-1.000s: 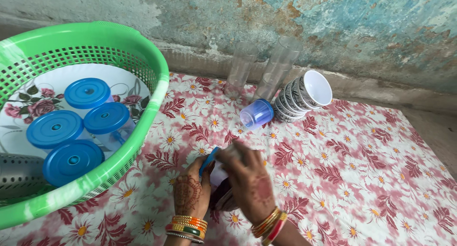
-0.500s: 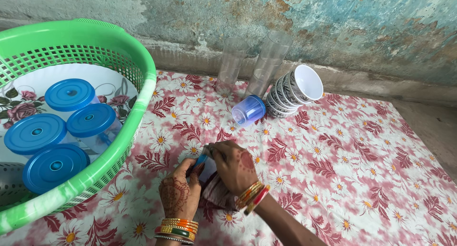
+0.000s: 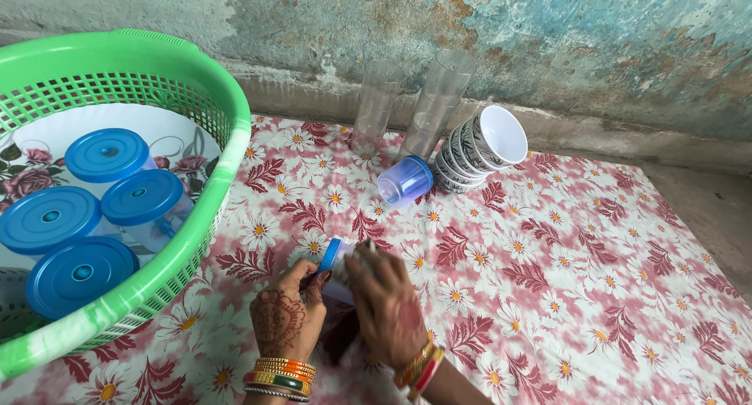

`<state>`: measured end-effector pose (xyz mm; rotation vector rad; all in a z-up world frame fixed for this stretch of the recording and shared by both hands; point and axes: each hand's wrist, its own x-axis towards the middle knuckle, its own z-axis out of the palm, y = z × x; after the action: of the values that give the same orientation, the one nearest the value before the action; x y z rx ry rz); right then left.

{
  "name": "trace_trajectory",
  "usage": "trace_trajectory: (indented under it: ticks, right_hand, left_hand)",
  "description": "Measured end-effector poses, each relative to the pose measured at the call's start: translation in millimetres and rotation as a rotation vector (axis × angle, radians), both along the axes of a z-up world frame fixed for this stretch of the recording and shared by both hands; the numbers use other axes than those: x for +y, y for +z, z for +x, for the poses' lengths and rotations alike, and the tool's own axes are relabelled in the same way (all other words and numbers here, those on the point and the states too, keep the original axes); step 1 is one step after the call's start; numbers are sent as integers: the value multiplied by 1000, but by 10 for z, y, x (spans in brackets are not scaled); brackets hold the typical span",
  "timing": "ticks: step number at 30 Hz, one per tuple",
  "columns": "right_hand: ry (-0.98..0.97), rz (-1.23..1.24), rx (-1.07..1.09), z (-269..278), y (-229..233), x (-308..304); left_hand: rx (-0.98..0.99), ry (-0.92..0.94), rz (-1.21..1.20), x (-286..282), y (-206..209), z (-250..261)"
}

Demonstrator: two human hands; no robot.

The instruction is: The person wipes several small plastic containers with blue lids and clear drinking glasses using a cloth on a floral-patterned cloth laid on the floor. The person handles each item one at a time, wiping the exterior and placing the containers into a green basket.

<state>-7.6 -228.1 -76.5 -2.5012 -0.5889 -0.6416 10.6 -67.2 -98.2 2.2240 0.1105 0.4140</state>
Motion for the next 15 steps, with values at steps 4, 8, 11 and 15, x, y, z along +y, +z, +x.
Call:
trace_trajectory:
  ticks: [4, 8, 11, 15]
  right_hand:
    - [-245, 216, 412, 410, 82, -44]
    - [-238, 275, 589, 436, 214, -79]
    - [-93, 210, 287, 146, 212, 13]
    - [26, -95, -143, 16, 166, 178]
  left_hand:
    - [120, -11, -3, 0, 41, 2]
    - [42, -87, -18, 32, 97, 33]
    - [93, -133, -79, 6, 73, 32]
    - [151, -178, -28, -28, -14, 42]
